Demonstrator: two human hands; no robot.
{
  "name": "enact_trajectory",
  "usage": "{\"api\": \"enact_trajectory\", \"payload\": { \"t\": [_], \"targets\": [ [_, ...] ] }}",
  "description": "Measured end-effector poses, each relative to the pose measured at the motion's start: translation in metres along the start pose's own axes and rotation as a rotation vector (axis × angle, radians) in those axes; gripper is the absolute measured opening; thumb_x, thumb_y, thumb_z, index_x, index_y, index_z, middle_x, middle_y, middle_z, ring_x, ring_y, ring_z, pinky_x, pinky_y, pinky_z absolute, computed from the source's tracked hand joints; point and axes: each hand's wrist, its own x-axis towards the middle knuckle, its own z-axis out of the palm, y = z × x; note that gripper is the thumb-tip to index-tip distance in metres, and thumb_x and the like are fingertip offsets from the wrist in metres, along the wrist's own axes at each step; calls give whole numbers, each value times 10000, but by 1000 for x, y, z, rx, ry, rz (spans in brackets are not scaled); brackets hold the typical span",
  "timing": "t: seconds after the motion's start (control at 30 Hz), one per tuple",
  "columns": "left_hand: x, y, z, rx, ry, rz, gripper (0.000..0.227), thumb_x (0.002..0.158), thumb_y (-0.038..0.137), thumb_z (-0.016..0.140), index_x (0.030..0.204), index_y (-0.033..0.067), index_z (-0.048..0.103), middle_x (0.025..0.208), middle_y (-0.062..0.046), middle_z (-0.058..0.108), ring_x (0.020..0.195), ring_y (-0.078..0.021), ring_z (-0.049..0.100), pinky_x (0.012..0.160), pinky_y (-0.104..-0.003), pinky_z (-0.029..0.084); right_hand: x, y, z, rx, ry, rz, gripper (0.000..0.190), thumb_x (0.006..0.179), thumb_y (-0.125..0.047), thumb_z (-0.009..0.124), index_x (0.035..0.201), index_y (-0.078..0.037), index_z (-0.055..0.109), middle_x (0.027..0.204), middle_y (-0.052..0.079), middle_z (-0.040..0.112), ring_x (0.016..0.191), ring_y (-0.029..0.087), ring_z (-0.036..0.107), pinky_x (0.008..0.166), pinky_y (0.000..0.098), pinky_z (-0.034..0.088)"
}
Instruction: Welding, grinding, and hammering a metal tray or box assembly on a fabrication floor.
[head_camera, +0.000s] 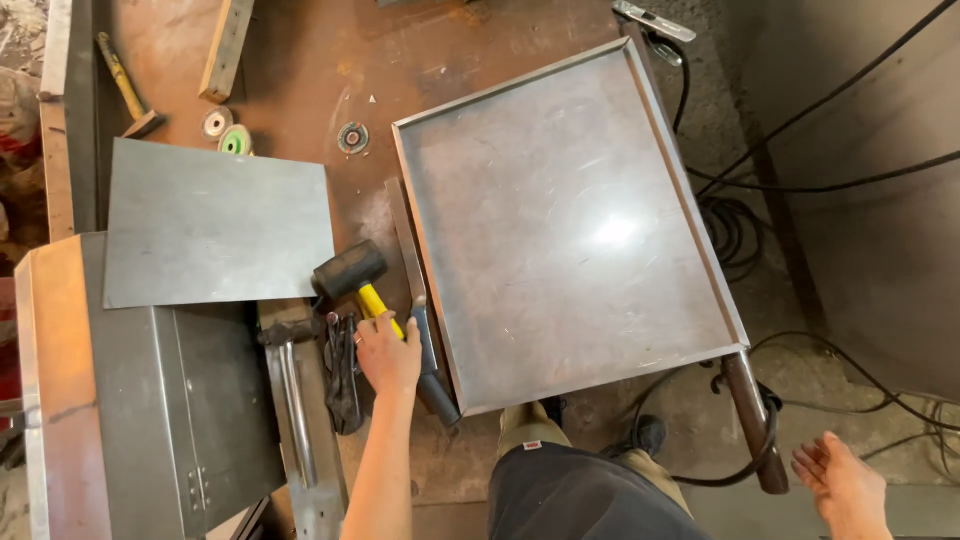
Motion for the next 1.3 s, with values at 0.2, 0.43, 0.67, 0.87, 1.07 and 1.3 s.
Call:
{"api": "enact_trajectory", "payload": {
  "t": [0.2, 0.43, 0.67, 0.87, 1.07, 1.3],
  "targets": [
    [0, 31, 3, 174, -109, 72, 373, 878, 427, 753, 1023, 83, 747, 968, -183, 712, 988, -390, 653, 887, -504, 523, -57, -8, -29, -185, 233, -399, 317, 1020, -210, 711, 1107, 94, 702, 898, 145, 701, 801, 273, 655, 723, 377, 536],
    [-41, 117, 58, -122, -84, 378, 324, 897, 320, 749, 1100, 70, 711, 1090, -161, 685, 1126, -368, 619, 1012, -483, 505, -174, -162, -53, -394, 687, -890, 256, 1019, -252, 719, 1109, -15, 756, 992, 146, 749, 919, 246, 720, 859, 355, 543],
    [-131, 230, 37, -409, -389, 534, 230, 863, 249, 724, 1026, 86, 729, 1004, -136, 692, 978, -342, 661, 834, -436, 542, -151, -226, -120, -340, 652, -1099, 249, 1040, -228, 720, 1131, 2, 750, 1023, 135, 744, 928, 218, 714, 859, 348, 550],
    [-170, 223, -3, -290, -373, 287, 191, 874, 267, 719, 950, 93, 732, 951, -131, 675, 932, -364, 653, 775, -459, 541, -120, -179, -100, -379, 371, -957, 269, 1064, -233, 701, 1085, 32, 740, 924, 119, 741, 894, 193, 709, 842, 345, 540],
    [-190, 154, -22, -271, -97, 8, 157, 890, 245, 714, 937, 95, 710, 979, -127, 678, 933, -373, 656, 770, -465, 543, -53, -105, -47, -206, -21, -894, 138, 1109, -50, 667, 1104, 87, 656, 988, 127, 719, 899, 149, 698, 847, 264, 553],
    [-157, 43, 16, -169, 115, -580, 226, 932, 275, 693, 1055, 86, 682, 1068, -166, 640, 1006, -378, 628, 828, -482, 530, -119, -120, 35, -369, -216, -950, 162, 1150, -51, 666, 1138, 110, 657, 1019, 142, 722, 919, 139, 699, 888, 269, 567]
  ]
}}
